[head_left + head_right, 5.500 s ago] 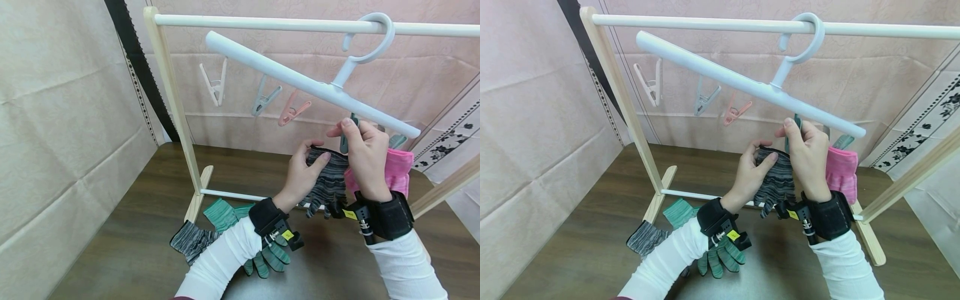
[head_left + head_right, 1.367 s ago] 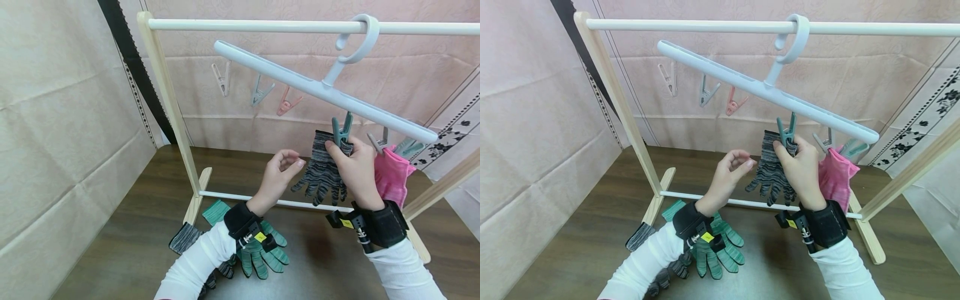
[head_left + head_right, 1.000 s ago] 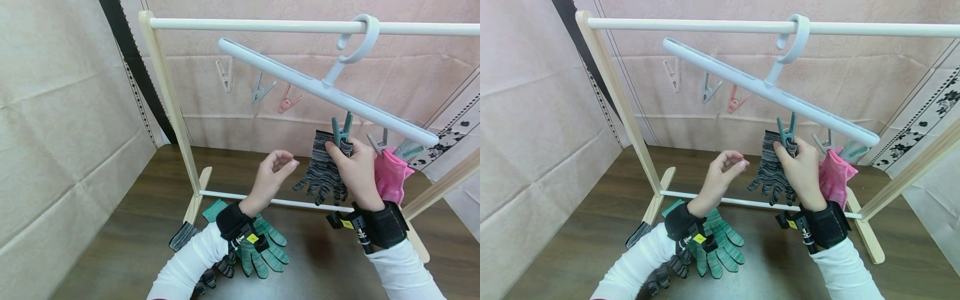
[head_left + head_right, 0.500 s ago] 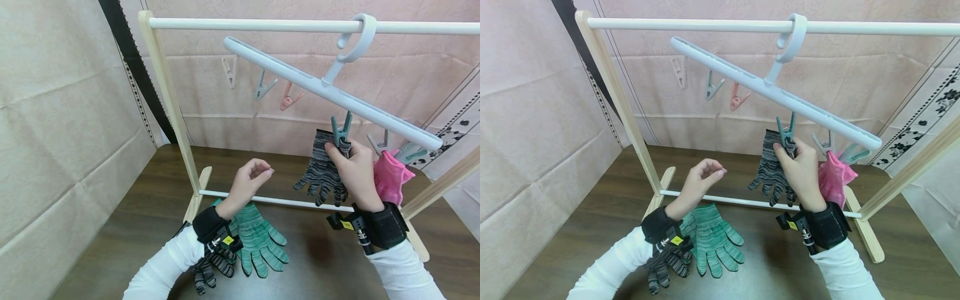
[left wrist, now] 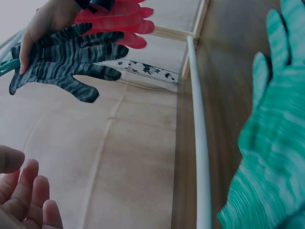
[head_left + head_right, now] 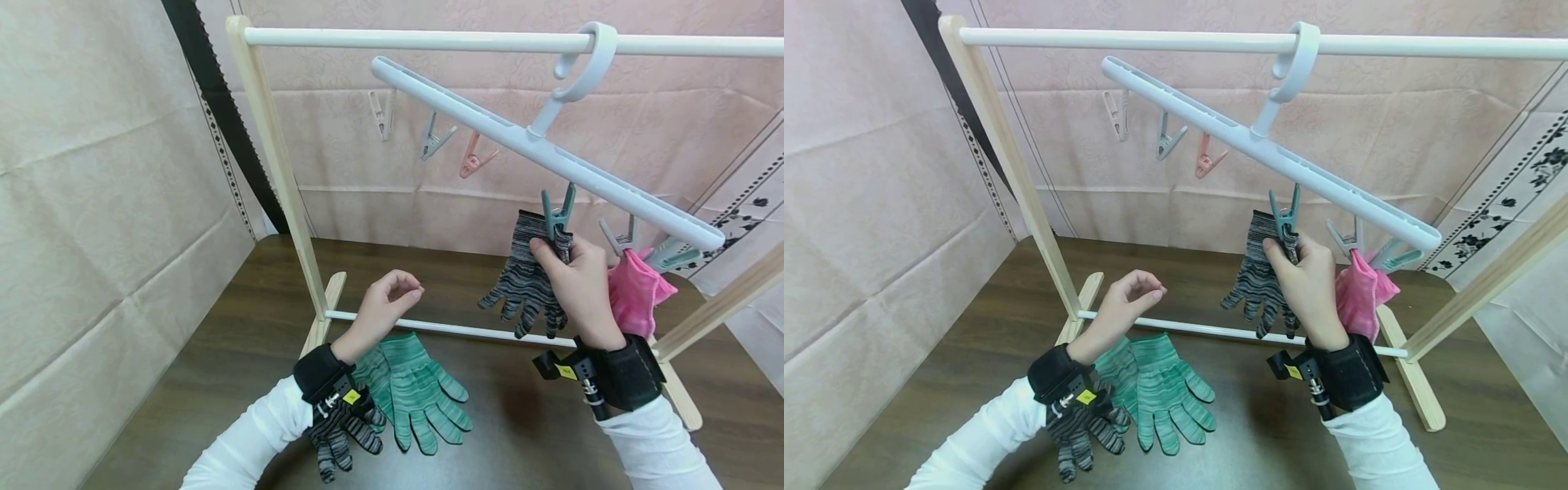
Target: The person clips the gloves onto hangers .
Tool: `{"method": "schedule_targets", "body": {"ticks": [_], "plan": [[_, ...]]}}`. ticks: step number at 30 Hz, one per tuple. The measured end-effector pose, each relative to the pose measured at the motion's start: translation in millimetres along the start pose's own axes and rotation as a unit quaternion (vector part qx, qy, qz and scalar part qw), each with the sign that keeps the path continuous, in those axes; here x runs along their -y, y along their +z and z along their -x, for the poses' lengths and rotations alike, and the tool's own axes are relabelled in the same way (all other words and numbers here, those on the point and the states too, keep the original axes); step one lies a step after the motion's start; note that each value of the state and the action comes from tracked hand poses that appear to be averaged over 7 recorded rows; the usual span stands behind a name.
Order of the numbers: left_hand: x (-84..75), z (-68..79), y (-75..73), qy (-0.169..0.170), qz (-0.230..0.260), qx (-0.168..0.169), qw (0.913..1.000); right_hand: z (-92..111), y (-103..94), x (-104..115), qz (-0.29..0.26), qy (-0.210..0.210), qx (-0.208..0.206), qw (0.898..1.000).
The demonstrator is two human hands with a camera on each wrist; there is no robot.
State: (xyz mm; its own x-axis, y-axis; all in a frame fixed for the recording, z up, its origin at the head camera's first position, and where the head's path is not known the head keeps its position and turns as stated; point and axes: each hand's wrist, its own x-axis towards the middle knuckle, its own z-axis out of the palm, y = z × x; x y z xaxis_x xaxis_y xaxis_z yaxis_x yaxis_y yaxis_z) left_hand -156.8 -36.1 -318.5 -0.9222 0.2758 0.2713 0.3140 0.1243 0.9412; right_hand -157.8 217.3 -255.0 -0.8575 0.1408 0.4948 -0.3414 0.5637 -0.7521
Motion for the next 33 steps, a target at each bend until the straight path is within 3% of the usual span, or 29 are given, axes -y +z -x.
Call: {"method": "schedule_targets", "body": {"ticks": [6, 10, 14, 22, 33], "plan": [[21.8, 1.1, -10.4, -0.002, -0.064, 0.025, 0.9976, 1, 0.7, -2, 0.003, 0.006, -0.001, 1.000], [42.7, 1.4, -18.6, -0.005, -0.128, 0.058, 0.9900, 2, 0.7, -3, 0.001, 0.007, 0.003, 1.000], [53.1, 5.6, -26.5, -0.016, -0.166, 0.101, 0.9807, 3, 0.8, -4, -0.001, 0.004, 0.009, 1.000], [58.9, 14.7, -36.8, -0.033, -0.201, 0.146, 0.9682, 4, 1.1, -7, -0.007, 0.006, 0.015, 1.000], [68.2, 26.8, -50.0, -0.052, -0.226, 0.157, 0.9601, 6, 0.4, -8, -0.011, 0.000, 0.020, 1.000]]}}
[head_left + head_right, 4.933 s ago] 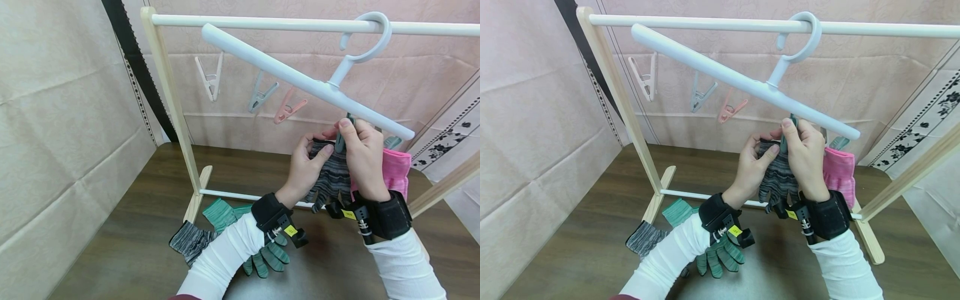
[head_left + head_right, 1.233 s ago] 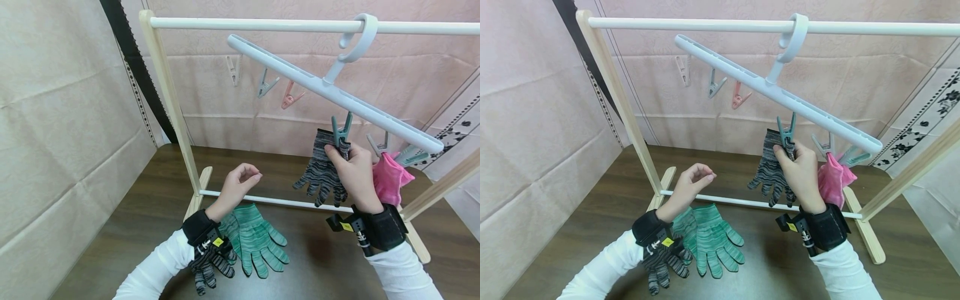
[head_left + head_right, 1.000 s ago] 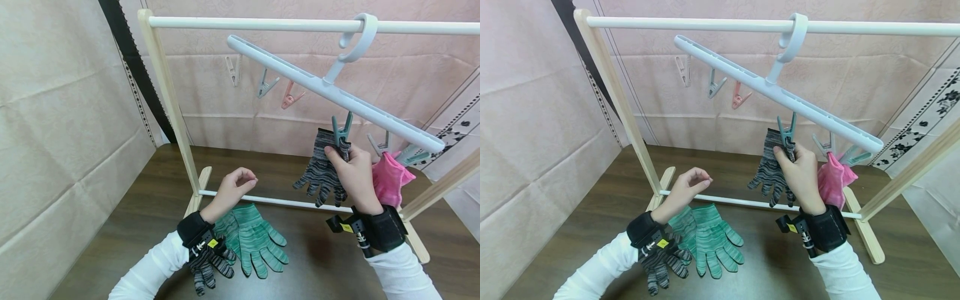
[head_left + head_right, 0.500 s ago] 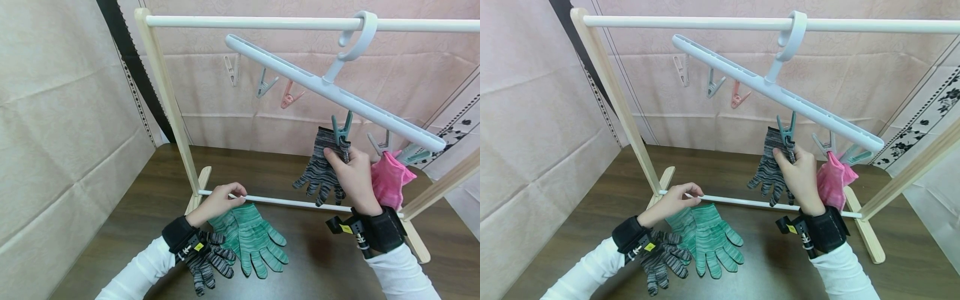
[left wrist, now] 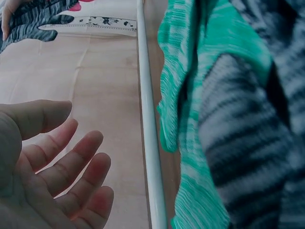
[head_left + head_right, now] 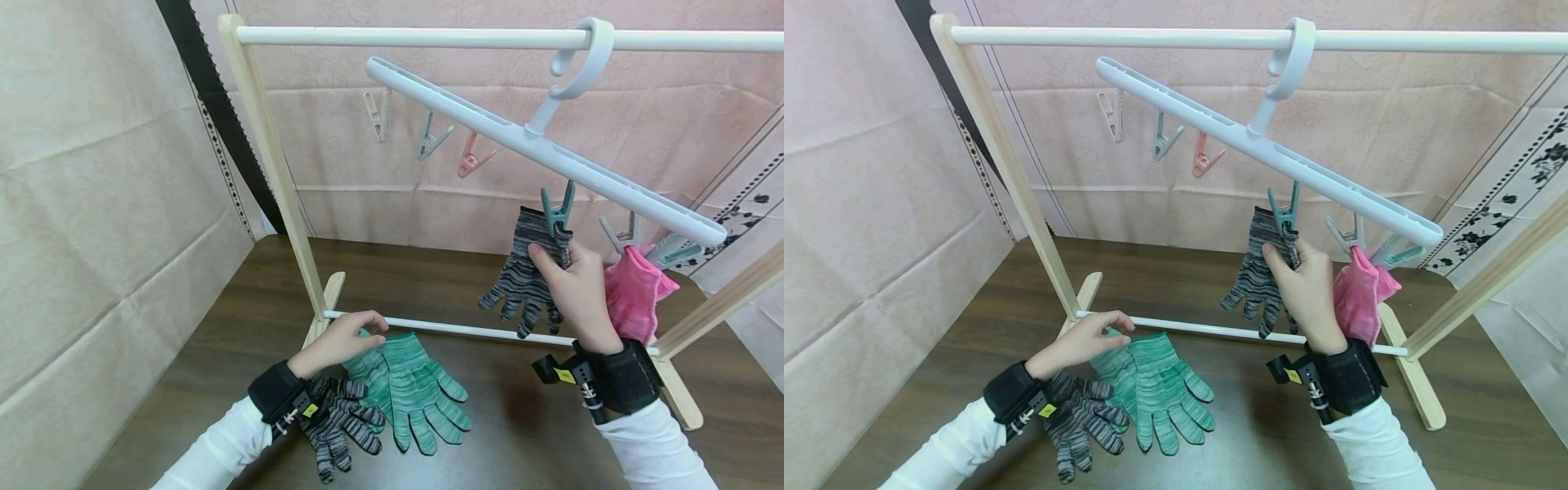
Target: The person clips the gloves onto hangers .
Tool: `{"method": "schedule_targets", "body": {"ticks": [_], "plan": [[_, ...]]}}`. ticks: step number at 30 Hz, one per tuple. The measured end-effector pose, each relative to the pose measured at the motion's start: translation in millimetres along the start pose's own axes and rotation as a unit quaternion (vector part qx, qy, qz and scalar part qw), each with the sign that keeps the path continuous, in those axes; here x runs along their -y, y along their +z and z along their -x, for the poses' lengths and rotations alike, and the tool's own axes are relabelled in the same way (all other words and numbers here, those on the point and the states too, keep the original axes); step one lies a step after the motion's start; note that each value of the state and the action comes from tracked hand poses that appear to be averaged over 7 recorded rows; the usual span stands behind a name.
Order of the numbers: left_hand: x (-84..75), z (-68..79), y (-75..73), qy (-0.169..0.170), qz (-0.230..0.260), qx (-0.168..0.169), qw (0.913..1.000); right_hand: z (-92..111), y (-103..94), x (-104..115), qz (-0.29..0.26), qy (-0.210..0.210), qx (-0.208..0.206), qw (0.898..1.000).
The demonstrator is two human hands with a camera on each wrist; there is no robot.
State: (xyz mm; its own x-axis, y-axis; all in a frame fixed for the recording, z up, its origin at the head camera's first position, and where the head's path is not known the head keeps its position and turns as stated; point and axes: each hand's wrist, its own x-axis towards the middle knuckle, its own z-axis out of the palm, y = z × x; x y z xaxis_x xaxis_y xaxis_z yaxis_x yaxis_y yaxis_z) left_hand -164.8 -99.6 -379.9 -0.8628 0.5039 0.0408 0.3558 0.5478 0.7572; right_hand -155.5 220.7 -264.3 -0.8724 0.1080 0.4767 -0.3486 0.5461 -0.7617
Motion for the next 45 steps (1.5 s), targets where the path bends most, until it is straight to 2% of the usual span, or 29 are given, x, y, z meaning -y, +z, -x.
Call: {"method": "schedule_targets", "body": {"ticks": [6, 14, 26, 34, 40, 45], "plan": [[7.2, 7.4, -4.6, -0.007, -0.012, -0.004, 0.9999, 0, 0.1, -1, 0.003, 0.012, 0.003, 1.000], [17.8, 15.8, -11.4, -0.011, -0.018, -0.004, 0.9998, 0, 0.2, -3, 0.008, 0.003, 0.003, 1.000], [34.5, 26.1, -11.5, -0.025, -0.047, -0.007, 0.9985, 2, 1.1, -4, 0.016, 0.008, 0.001, 1.000], [41.9, 34.1, -15.1, -0.060, -0.083, -0.006, 0.9947, 2, 0.3, -4, 0.014, 0.008, 0.004, 1.000], [46.5, 38.6, -16.9, -0.092, -0.119, -0.016, 0.9884, 2, 0.5, -4, 0.016, 0.008, 0.004, 1.000], [44.0, 40.6, -17.3, -0.117, -0.148, -0.023, 0.9818, 2, 0.2, -4, 0.017, 0.009, 0.004, 1.000]]}}
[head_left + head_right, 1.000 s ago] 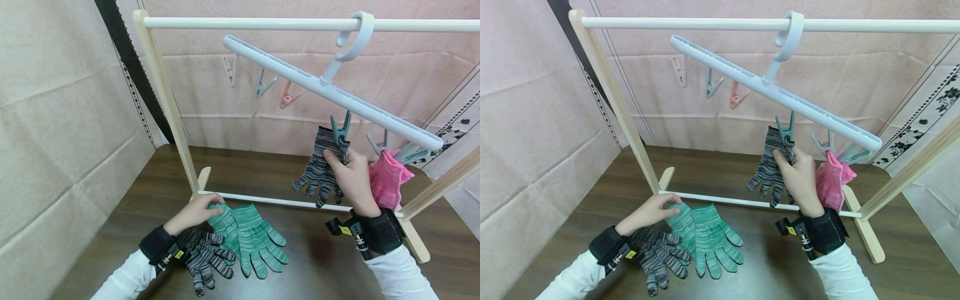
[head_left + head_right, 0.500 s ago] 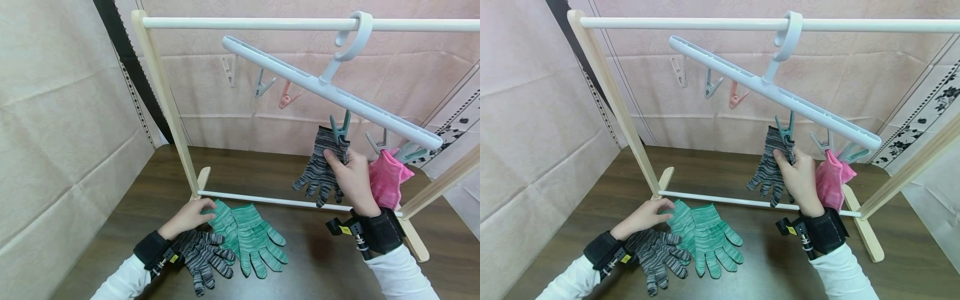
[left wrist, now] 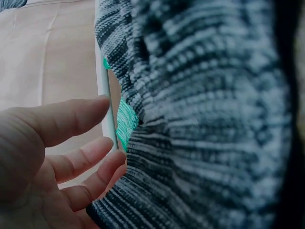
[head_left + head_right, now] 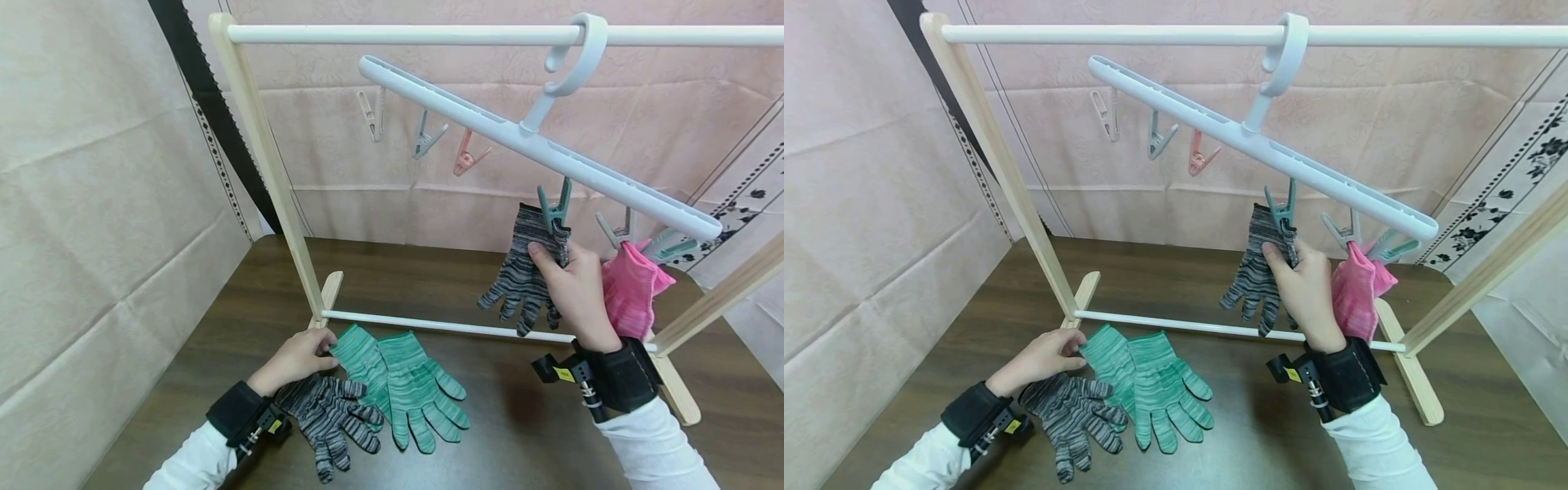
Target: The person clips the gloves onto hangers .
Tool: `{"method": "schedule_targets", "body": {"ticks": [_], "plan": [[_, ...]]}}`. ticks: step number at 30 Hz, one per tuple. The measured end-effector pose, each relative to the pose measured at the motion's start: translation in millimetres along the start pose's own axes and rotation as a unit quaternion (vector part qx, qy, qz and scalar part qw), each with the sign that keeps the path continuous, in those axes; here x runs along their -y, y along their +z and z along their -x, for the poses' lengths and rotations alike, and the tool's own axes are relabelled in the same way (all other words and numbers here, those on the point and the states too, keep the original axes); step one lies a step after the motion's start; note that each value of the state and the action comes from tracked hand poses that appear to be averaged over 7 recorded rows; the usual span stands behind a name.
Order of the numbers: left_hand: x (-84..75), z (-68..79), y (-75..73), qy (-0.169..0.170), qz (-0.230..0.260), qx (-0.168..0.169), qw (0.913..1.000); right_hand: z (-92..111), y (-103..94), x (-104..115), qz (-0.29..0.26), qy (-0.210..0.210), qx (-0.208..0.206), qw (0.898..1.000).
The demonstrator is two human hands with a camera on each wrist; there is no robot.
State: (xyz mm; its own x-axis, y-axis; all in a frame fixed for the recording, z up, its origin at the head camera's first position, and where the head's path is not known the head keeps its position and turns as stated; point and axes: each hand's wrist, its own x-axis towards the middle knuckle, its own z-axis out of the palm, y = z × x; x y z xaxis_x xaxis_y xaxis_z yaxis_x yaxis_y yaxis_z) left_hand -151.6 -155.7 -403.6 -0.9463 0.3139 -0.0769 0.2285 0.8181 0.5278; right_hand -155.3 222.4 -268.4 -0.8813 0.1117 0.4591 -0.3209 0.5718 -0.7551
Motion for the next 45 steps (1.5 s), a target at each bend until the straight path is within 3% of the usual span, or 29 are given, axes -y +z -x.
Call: {"method": "schedule_targets", "body": {"ticks": [9, 18, 25, 28, 32, 36, 40, 45], "plan": [[-5.3, 5.2, 3.7, -0.023, -0.085, 0.007, 0.9961, 0, -0.1, -2, -0.001, -0.005, -0.002, 1.000], [-7.2, 6.2, 8.9, -0.033, -0.091, 0.027, 0.9949, 1, 0.3, -3, -0.005, -0.008, -0.001, 1.000], [-9.2, 6.9, 8.2, -0.004, -0.109, 0.041, 0.9932, 1, -0.2, -4, -0.006, -0.011, -0.003, 1.000], [-11.8, 7.6, 10.2, -0.007, -0.104, 0.051, 0.9932, 0, 0.3, -4, -0.004, -0.011, -0.003, 1.000], [-16.3, 8.9, 11.8, -0.018, -0.082, 0.072, 0.9938, 1, 0.7, -4, -0.002, -0.008, -0.002, 1.000], [-17.6, 9.6, 10.6, 0.013, -0.057, 0.098, 0.9934, 1, 0.7, -4, -0.003, -0.007, -0.001, 1.000], [-20.2, 9.9, 7.4, 0.035, -0.040, 0.144, 0.9882, 1, 0.6, -4, -0.002, -0.006, -0.001, 1.000], [-25.7, 10.0, 4.8, 0.019, -0.041, 0.200, 0.9787, 1, 1.0, -5, -0.005, -0.008, 0.001, 1.000]]}}
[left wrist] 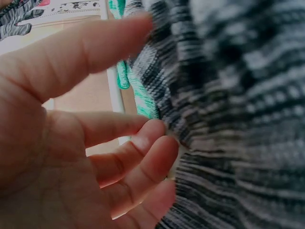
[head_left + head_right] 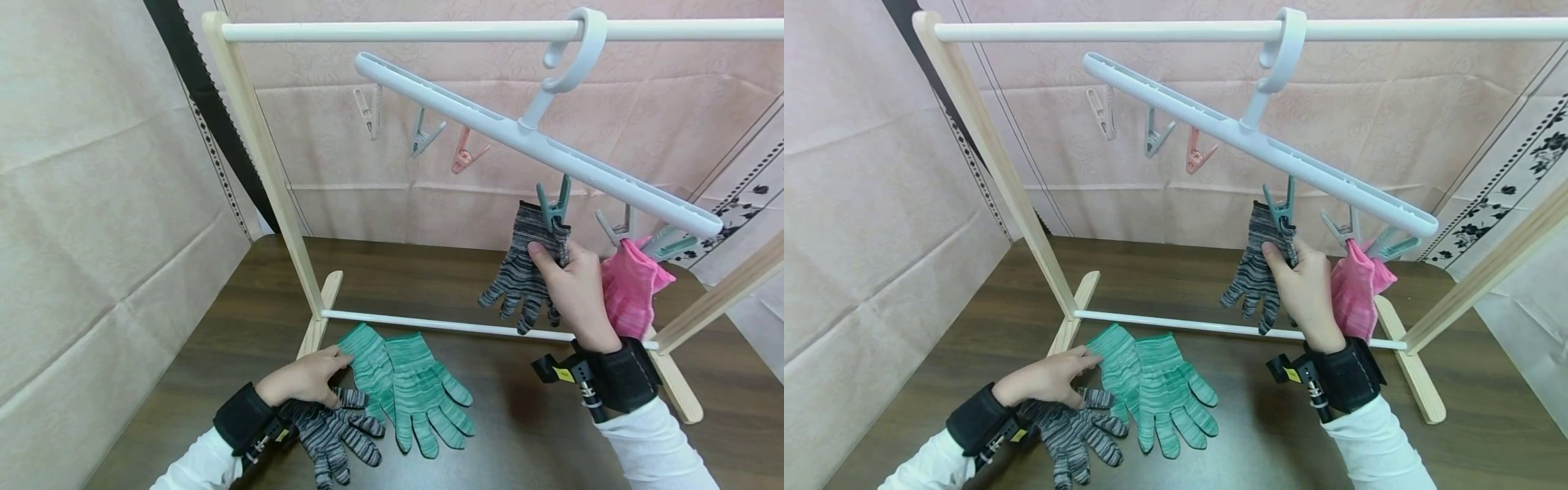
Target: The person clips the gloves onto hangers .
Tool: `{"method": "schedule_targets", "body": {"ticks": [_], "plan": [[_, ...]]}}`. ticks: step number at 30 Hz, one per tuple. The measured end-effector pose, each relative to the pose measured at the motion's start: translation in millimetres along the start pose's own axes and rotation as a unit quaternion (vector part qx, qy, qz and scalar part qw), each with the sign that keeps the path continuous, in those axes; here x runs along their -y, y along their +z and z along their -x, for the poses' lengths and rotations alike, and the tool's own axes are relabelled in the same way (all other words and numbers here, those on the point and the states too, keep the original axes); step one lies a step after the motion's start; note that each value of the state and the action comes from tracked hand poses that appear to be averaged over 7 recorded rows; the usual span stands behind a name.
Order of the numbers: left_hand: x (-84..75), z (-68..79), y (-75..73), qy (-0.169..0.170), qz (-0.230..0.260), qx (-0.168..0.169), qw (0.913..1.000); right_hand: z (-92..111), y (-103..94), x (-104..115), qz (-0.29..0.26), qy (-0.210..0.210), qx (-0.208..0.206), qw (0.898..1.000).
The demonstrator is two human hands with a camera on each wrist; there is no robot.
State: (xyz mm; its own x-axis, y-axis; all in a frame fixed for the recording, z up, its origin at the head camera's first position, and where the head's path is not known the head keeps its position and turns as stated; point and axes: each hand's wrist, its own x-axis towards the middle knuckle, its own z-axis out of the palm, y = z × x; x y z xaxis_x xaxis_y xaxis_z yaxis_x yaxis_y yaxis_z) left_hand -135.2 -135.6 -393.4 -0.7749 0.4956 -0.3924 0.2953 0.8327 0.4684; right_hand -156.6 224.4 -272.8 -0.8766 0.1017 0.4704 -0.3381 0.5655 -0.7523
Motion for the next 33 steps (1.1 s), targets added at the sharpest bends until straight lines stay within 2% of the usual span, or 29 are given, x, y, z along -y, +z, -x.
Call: {"method": "schedule_targets", "body": {"ticks": [2, 4, 9, 13, 17, 23, 29, 33], "plan": [[-1.2, -0.3, 0.8, -0.004, -0.004, 0.006, 1.0000, 0, -0.1, 0, -0.003, -0.001, 0.001, 1.000], [-2.0, -0.5, 2.5, -0.005, -0.004, -0.002, 1.0000, 0, -0.3, 0, -0.006, -0.002, 0.001, 1.000], [-0.6, -1.4, 8.5, -0.003, -0.023, -0.053, 0.9983, 1, 0.1, -1, -0.013, 0.000, 0.007, 1.000], [0.2, -1.3, 11.5, -0.021, -0.039, -0.082, 0.9956, 2, 0.4, -2, -0.015, 0.003, 0.008, 1.000], [0.0, -1.0, 14.7, -0.033, -0.068, -0.119, 0.9900, 2, 0.5, -3, -0.022, -0.002, 0.002, 1.000], [-4.4, -3.1, 22.7, -0.025, -0.120, -0.164, 0.9788, 3, 1.0, -3, -0.027, -0.009, 0.003, 1.000], [-9.8, -3.7, 26.9, -0.034, -0.148, -0.181, 0.9717, 3, 0.8, -4, -0.023, -0.008, 0.009, 1.000], [-10.6, 0.5, 20.7, -0.050, -0.142, -0.159, 0.9757, 3, 0.7, -3, -0.023, -0.007, 0.010, 1.000]]}}
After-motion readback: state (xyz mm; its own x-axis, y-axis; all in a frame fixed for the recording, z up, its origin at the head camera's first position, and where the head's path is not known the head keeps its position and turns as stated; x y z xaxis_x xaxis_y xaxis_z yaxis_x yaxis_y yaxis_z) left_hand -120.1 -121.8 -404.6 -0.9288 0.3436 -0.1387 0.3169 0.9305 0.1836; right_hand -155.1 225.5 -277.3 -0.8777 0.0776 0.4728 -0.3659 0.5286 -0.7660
